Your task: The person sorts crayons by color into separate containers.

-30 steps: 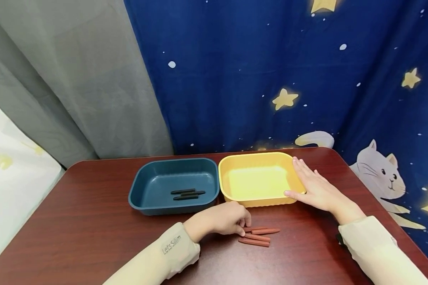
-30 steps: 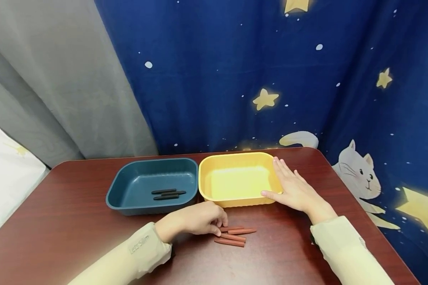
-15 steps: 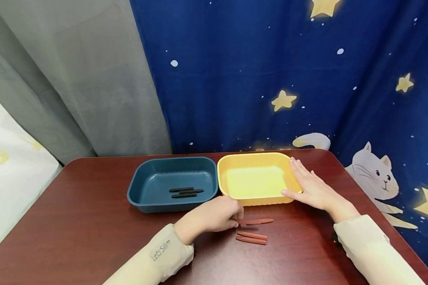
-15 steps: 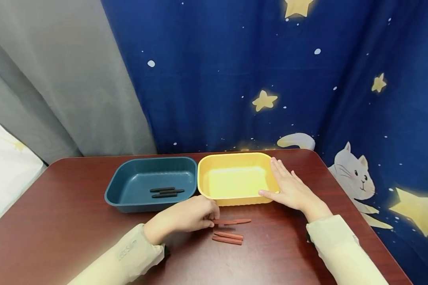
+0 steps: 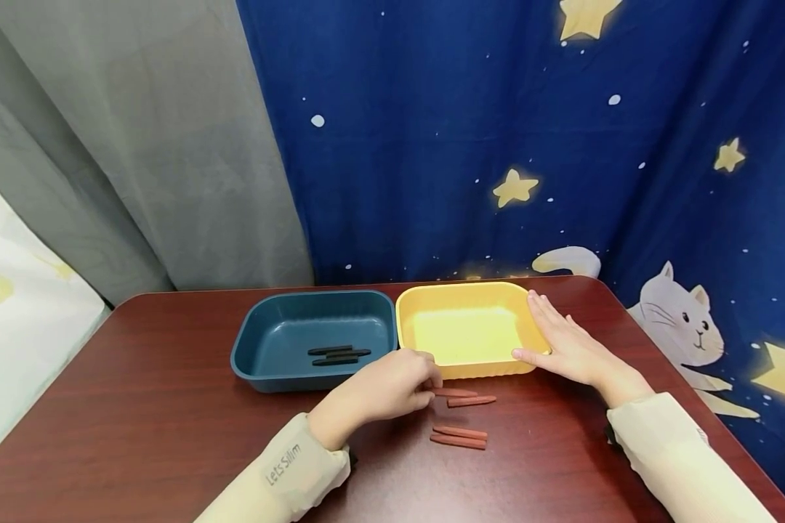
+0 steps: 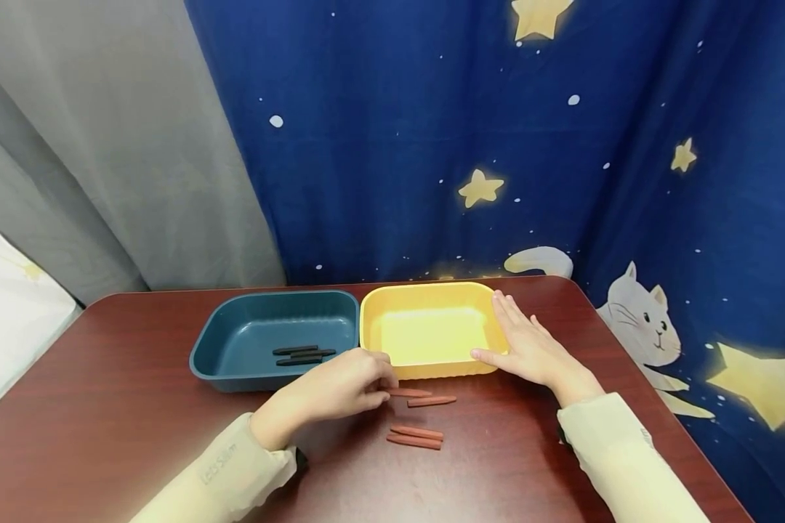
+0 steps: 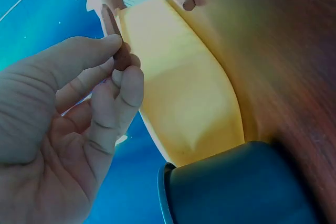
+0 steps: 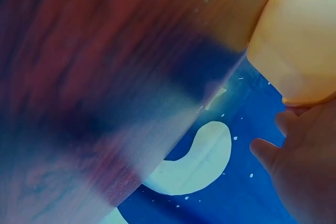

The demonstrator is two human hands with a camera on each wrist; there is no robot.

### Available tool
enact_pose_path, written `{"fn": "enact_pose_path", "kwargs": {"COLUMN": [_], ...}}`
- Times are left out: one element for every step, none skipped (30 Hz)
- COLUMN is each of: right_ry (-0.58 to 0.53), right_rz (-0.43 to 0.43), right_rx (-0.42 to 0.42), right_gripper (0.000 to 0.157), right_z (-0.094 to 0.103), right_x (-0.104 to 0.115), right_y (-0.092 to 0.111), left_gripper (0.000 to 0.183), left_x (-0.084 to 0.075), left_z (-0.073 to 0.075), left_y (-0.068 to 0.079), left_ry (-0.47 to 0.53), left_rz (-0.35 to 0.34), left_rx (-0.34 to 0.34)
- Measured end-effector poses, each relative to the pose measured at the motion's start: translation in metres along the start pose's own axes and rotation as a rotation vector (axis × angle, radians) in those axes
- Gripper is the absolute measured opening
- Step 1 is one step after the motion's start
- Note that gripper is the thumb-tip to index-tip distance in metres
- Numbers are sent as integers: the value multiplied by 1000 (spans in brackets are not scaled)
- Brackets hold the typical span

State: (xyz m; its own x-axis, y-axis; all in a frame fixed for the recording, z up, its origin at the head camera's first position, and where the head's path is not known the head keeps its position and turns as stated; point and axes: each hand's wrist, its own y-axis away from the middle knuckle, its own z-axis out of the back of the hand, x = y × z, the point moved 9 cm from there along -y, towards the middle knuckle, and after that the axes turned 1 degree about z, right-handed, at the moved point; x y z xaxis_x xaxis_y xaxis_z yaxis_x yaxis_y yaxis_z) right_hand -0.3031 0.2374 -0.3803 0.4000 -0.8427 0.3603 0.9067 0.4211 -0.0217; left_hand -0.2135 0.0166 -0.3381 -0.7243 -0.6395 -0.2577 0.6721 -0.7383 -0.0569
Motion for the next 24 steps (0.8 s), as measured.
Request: {"fn": "enact_pose_path", "kwargs": {"right_ry": [1, 1, 1, 2, 1, 0, 1, 1, 3, 5, 6, 5, 4, 3, 2, 2, 2, 3, 6, 8, 12, 14, 17, 19], "right_rz": [-1, 2, 4, 6, 9, 12, 15, 18, 19, 22, 24, 24, 25, 24, 21, 20, 17, 15, 16, 16, 21, 27, 32, 35], "right_rx": [-2, -5, -8, -10, -13, -14, -16, -17, -17, -18, -20, -21, -23, -24, -25, -26, -27, -27, -28, -32, -35, -38, -41, -44], "right_gripper": [104, 104, 104, 104, 104, 104, 103, 103, 103, 103, 103, 103, 103, 103, 103, 103, 104, 104, 103, 103, 103, 103, 103, 103], "right_z": [0, -1, -1, -1, -1, -2, -2, -2, -2, -2, -2, -2, -2, -2, -3, -3, -4, -4, -4, -4, -3, -2, -1, 0], "right_x": [0, 0, 1, 1, 2, 2, 3, 4, 4, 5, 5, 5, 5, 5, 4, 4, 3, 2, 2, 2, 2, 3, 3, 4], "right_y": [0, 0, 0, 1, 1, 1, 1, 1, 1, 1, 1, 2, 2, 2, 3, 3, 4, 4, 4, 4, 4, 4, 3, 3], "left_gripper": [6, 6, 5, 6, 6, 6, 6, 6, 7, 7, 8, 8, 8, 8, 9, 9, 10, 10, 10, 10, 10, 9, 9, 9], "left_x": [0, 0, 0, -1, -1, -2, -3, -4, -5, -6, -7, -7, -8, -8, -9, -9, -9, -8, -7, -5, -3, 1, 5, 9], "left_z": [1, 3, 5, 7, 9, 11, 13, 16, 19, 22, 25, 28, 30, 31, 32, 32, 33, 34, 35, 36, 38, 39, 39, 39], "left_y": [0, -1, -1, -2, -2, -3, -4, -4, -6, -7, -9, -11, -13, -15, -17, -19, -21, -23, -26, -28, -30, -33, -35, -38], "left_ry": [2, 4, 7, 10, 16, 19, 18, 19, 21, 20, 15, 10, 6, 2, -1, -5, -8, -5, -1, 2, 7, 14, 22, 30], "left_rz": [-5, -10, -14, -22, -30, -40, -53, -65, -77, -89, -97, -103, -106, -107, -108, -107, -104, -100, -93, -84, -76, -66, -51, -37], "left_rx": [-12, -25, -37, -48, -58, -71, -86, -103, -123, -145, -164, -181, -191, -194, -194, -191, -188, -185, -188, -192, -201, -207, -211, -214]}}
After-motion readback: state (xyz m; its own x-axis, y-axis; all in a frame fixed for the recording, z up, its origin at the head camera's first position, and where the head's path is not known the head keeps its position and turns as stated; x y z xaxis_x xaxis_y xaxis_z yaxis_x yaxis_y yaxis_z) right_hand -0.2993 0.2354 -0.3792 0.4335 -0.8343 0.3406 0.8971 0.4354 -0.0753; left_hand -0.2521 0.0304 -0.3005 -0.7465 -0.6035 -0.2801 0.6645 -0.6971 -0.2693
